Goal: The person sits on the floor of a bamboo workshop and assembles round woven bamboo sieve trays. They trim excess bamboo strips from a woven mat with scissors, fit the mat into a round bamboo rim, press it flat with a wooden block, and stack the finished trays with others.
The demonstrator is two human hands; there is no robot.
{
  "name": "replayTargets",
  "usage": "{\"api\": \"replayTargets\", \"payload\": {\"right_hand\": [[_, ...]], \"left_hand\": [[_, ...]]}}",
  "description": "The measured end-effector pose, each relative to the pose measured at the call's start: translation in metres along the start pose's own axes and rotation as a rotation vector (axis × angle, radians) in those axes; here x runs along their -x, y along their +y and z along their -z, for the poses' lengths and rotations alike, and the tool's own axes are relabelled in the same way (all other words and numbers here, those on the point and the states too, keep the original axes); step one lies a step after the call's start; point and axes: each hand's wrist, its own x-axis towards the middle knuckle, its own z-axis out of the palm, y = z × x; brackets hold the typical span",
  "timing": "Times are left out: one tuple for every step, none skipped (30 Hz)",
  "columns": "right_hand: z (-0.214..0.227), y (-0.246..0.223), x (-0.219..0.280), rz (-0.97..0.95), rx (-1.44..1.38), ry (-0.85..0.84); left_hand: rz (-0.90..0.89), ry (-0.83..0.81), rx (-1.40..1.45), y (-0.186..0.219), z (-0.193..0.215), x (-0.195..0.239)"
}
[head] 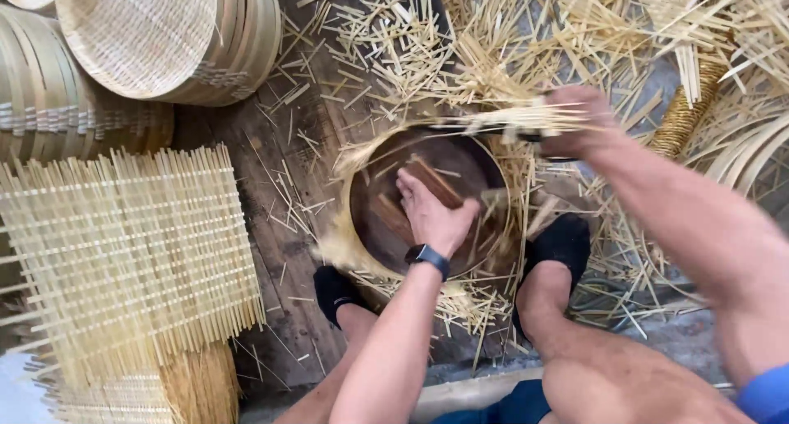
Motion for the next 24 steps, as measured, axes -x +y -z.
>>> {"api": "replayTargets", "payload": {"right_hand": [[0.011, 0.000, 0.000, 0.006, -0.003, -0.029], [0.024, 0.000, 0.005, 0.010, -0.003, -0.067], [0.044, -0.002, 0.009, 0.014, -0.004, -0.105], [0.060, 0.002, 0.003, 0.020, 0.002, -0.126], [0.079, 0.009, -0.005, 0.026, 0.007, -0.146], [0.069, 0.012, 0.009, 0.026, 0.008, -0.163], [0.064, 0.010, 0.005, 0.026, 0.010, -0.180], [0.066, 0.001, -0.009, 0.015, 0.008, -0.220], [0.071, -0.001, -0.003, 0.005, 0.004, -0.232], [0.073, 0.001, -0.005, -0.005, 0.014, -0.265], [0.075, 0.003, -0.008, -0.016, 0.024, -0.298], [0.076, 0.006, -0.014, -0.022, 0.035, -0.330], [0.077, 0.009, -0.021, -0.028, 0.045, -0.362], [0.077, 0.006, -0.022, -0.026, 0.044, -0.406], [0.077, 0.003, -0.022, -0.025, 0.044, -0.450], [0.079, 0.002, -0.019, -0.023, 0.047, -0.501], [0.082, 0.000, -0.016, -0.021, 0.050, -0.553], [0.080, 0.003, -0.027, -0.017, 0.060, -0.576], [0.080, 0.006, -0.038, -0.014, 0.070, -0.600], [0.081, 0.005, -0.045, -0.017, 0.073, -0.631], [0.081, 0.005, -0.052, -0.019, 0.076, -0.662], [0.085, 0.004, -0.049, -0.027, 0.078, -0.707], [0.089, 0.003, -0.046, -0.035, 0.080, -0.752], [0.095, 0.010, -0.048, -0.041, 0.081, -0.745]], "left_hand": [[-0.077, -0.083, -0.008, -0.002, 0.006, 0.002], [-0.152, -0.174, -0.014, -0.004, 0.012, 0.008], [-0.143, -0.180, -0.012, -0.005, 0.011, 0.011], [-0.191, -0.176, 0.008, -0.003, 0.009, 0.008], [-0.239, -0.173, 0.028, 0.000, 0.009, 0.006], [-0.245, -0.163, 0.026, 0.001, 0.011, 0.003], [-0.222, -0.180, 0.006, 0.002, 0.011, 0.001], [-0.190, -0.220, -0.020, 0.000, 0.011, 0.008], [-0.188, -0.234, -0.028, -0.002, 0.012, 0.012], [-0.225, -0.201, -0.034, 0.000, 0.012, 0.009], [-0.262, -0.169, -0.040, 0.001, 0.014, 0.006], [-0.270, -0.167, -0.038, 0.005, 0.019, 0.005], [-0.251, -0.232, -0.083, 0.007, 0.025, 0.004], [-0.216, -0.301, -0.131, 0.006, 0.031, 0.009], [-0.206, -0.304, -0.133, 0.001, 0.032, 0.009], [-0.243, -0.378, -0.118, -0.005, 0.030, 0.011], [-0.281, -0.451, -0.103, -0.009, 0.030, 0.015], [-0.286, -0.437, -0.099, -0.014, 0.025, 0.010], [-0.348, -0.410, -0.104, -0.017, 0.021, 0.005], [-0.406, -0.392, -0.117, -0.022, 0.020, 0.003], [-0.408, -0.386, -0.122, -0.020, 0.022, 0.001], [-0.401, -0.402, -0.102, -0.021, 0.023, 0.005], [-0.394, -0.417, -0.083, -0.021, 0.023, 0.010], [-0.402, -0.413, -0.087, -0.019, 0.027, 0.008]]}}
